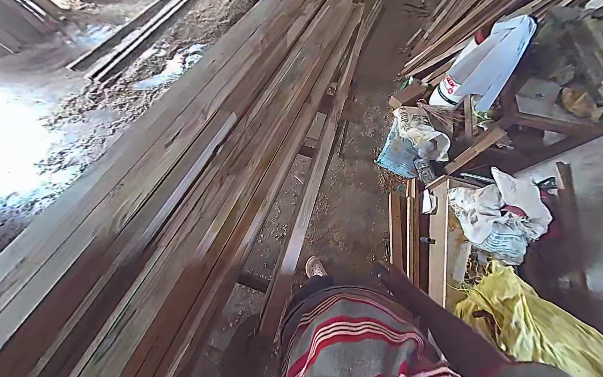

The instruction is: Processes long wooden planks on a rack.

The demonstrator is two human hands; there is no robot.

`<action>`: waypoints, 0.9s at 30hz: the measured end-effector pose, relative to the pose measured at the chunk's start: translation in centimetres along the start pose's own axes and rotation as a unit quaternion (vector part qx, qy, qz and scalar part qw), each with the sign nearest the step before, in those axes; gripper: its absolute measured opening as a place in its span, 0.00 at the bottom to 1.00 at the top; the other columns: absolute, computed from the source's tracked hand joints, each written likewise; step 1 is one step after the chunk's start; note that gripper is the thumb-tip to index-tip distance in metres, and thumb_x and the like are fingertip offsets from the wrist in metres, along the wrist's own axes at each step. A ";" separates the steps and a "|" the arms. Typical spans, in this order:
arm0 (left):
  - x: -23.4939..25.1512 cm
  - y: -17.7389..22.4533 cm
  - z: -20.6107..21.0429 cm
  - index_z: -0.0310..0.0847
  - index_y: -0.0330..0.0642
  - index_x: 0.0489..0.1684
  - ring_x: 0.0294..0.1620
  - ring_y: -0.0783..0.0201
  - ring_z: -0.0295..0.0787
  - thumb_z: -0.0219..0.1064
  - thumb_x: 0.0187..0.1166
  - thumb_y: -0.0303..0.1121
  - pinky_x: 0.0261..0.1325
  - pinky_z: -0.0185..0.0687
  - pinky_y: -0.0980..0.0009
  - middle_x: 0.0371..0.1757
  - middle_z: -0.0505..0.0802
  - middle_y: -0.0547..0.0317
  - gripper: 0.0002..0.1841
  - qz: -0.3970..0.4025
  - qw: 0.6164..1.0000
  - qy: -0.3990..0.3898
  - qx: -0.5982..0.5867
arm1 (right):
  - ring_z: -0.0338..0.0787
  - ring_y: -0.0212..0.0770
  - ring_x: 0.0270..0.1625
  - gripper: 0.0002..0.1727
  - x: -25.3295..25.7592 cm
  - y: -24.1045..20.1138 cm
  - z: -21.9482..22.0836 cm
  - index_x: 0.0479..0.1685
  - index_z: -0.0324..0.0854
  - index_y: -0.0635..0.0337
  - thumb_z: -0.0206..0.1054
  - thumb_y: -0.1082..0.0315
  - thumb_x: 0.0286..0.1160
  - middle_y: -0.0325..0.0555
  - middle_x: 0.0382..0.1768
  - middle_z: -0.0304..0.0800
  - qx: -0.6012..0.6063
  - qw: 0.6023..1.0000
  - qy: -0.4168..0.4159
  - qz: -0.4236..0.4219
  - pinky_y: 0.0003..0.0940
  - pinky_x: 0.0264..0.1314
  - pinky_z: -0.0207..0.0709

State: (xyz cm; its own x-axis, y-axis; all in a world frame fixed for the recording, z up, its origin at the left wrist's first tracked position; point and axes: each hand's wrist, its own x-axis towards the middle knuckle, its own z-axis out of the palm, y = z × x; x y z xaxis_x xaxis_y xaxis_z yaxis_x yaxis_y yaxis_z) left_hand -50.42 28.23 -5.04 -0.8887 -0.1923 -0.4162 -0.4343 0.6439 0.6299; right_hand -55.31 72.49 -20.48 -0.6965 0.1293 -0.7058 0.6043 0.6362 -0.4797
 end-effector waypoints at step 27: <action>29.0 33.1 12.0 0.68 0.42 0.84 0.56 0.41 0.93 0.64 0.81 0.54 0.53 0.87 0.41 0.65 0.90 0.39 0.35 -0.087 0.960 -0.024 0.264 | 0.91 0.68 0.53 0.31 18.7 -40.7 -31.0 0.92 0.60 0.43 0.59 0.60 0.90 0.65 0.56 0.88 -0.276 0.944 0.119 -0.137 0.65 0.49 0.82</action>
State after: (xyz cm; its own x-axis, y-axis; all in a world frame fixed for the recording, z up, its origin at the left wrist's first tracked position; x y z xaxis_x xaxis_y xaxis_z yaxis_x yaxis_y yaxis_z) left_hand -88.78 52.82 -4.08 -0.7961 -0.3059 -0.5222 -0.4300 0.8930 0.1325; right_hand -104.93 72.59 1.95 -0.9040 0.0280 -0.4267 0.1409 0.9617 -0.2353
